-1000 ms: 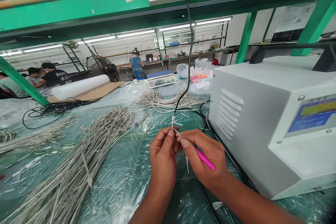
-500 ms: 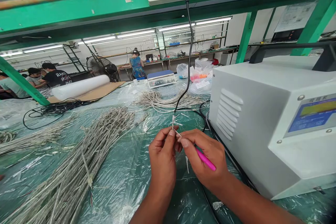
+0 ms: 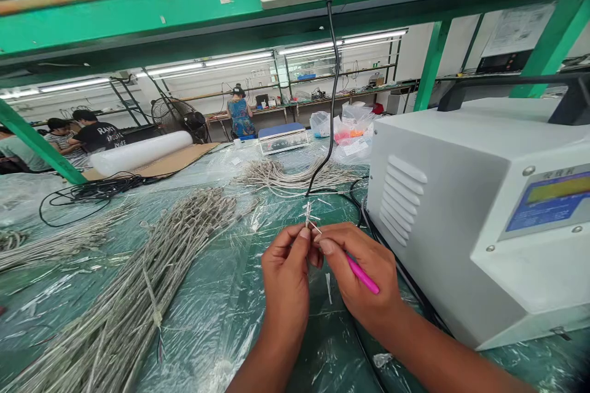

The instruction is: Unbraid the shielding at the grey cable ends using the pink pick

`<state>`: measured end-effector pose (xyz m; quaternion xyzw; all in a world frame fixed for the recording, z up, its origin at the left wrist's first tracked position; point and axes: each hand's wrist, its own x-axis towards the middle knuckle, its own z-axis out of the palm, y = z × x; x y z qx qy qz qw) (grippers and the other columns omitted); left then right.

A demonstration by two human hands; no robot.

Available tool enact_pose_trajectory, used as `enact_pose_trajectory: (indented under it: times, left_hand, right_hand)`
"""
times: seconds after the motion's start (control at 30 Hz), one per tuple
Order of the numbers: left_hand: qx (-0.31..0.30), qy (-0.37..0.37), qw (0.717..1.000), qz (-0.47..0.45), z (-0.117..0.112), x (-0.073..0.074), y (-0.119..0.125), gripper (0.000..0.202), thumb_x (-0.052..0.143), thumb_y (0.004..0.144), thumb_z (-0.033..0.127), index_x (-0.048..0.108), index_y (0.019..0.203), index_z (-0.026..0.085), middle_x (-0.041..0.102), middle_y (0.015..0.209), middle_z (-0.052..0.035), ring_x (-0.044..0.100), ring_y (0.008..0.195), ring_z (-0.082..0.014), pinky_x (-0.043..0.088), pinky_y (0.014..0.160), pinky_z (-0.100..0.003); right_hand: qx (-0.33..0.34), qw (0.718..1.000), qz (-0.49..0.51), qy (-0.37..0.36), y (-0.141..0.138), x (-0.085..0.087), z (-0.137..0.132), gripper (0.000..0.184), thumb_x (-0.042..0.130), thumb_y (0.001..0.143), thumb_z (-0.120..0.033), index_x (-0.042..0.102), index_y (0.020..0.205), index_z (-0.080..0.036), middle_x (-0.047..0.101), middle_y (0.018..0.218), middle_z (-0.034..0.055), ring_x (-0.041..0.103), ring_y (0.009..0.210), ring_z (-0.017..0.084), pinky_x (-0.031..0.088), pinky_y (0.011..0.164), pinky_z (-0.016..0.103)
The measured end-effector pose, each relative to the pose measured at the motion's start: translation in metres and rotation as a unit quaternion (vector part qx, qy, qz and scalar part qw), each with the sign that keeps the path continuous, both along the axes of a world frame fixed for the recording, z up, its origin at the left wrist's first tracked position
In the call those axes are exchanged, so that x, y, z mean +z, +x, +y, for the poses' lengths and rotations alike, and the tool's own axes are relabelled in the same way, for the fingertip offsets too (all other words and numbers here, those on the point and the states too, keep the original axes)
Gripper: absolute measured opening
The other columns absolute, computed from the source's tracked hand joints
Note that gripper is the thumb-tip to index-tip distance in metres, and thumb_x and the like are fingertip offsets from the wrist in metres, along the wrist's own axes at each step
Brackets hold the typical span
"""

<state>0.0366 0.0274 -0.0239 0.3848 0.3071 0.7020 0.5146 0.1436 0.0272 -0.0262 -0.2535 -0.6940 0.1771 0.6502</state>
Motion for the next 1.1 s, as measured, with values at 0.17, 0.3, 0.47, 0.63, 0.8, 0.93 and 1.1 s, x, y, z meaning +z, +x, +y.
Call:
enact_pose_trajectory:
  times: [0.17,0.3,0.47,0.63,0.8,0.93,1.1]
  left_hand:
    - [-0.014,-0.015,1.0,0.0,-0.002,0.002,0.0,0.009,0.07,0.083,0.024,0.075,0.08,0.017,0.054,0.062,0.0026,0.043,0.054,-0.007,0.039,0.052,-0.019]
    - [-0.031,-0.036,0.999,0.004,-0.004,0.003,0.002,0.011,0.073,0.081,0.026,0.073,0.078,0.015,0.049,0.059,0.004,0.033,0.047,-0.0047,0.031,0.046,-0.018]
    - [-0.048,-0.052,0.997,0.023,-0.008,0.005,0.005,0.016,0.073,0.08,0.029,0.07,0.074,0.014,0.042,0.054,0.0057,0.028,0.045,-0.004,0.025,0.044,-0.018]
    - [0.014,-0.068,0.997,-0.026,-0.005,0.008,-0.003,0.012,0.074,0.076,0.024,0.07,0.073,0.013,0.052,0.063,0.0022,0.027,0.044,-0.0024,0.022,0.042,-0.017]
    - [0.004,-0.054,0.998,-0.044,-0.002,0.008,-0.006,0.012,0.073,0.078,0.025,0.072,0.083,0.013,0.054,0.064,0.0021,0.03,0.043,-0.0021,0.026,0.043,-0.016]
    - [-0.001,-0.048,0.997,-0.053,-0.002,0.007,-0.003,0.011,0.074,0.076,0.024,0.072,0.079,0.014,0.056,0.066,0.0014,0.035,0.044,-0.0021,0.029,0.043,-0.015]
    - [-0.005,-0.043,0.998,-0.052,-0.003,0.008,-0.001,0.01,0.076,0.075,0.024,0.073,0.078,0.015,0.054,0.062,0.0023,0.037,0.047,-0.0036,0.032,0.044,-0.014]
  right_hand:
    - [-0.02,1.0,0.004,0.001,0.002,-0.001,0.002,0.018,0.052,0.095,-0.009,0.066,0.094,-0.021,0.068,0.092,0.004,0.064,0.084,0.016,0.054,0.075,0.031]
    - [-0.056,0.998,0.007,0.004,0.005,0.001,0.005,0.018,0.053,0.095,-0.01,0.064,0.086,-0.021,0.067,0.087,0.0026,0.064,0.081,0.016,0.052,0.074,0.03]
    - [-0.126,0.992,0.009,0.007,0.011,0.005,0.012,0.017,0.052,0.096,-0.013,0.065,0.088,-0.021,0.064,0.085,0.0035,0.061,0.077,0.017,0.053,0.07,0.032]
    - [-0.2,0.977,0.071,-0.011,0.014,0.004,0.014,0.015,0.053,0.097,-0.017,0.066,0.092,-0.022,0.06,0.094,0.0069,0.061,0.08,0.018,0.056,0.062,0.031]
    - [-0.074,0.997,0.006,0.023,0.008,0.002,0.004,0.016,0.054,0.094,-0.01,0.066,0.093,-0.02,0.064,0.085,0.0037,0.062,0.077,0.016,0.054,0.067,0.03]
    - [-0.02,0.999,-0.001,0.035,0.006,0.005,-0.001,0.017,0.052,0.093,-0.008,0.065,0.088,-0.019,0.067,0.081,0.0026,0.063,0.073,0.014,0.053,0.066,0.028]
    - [0.001,0.999,-0.027,0.048,0.006,0.012,-0.003,0.02,0.051,0.092,-0.008,0.065,0.084,-0.019,0.068,0.076,0.0023,0.064,0.071,0.015,0.054,0.067,0.027]
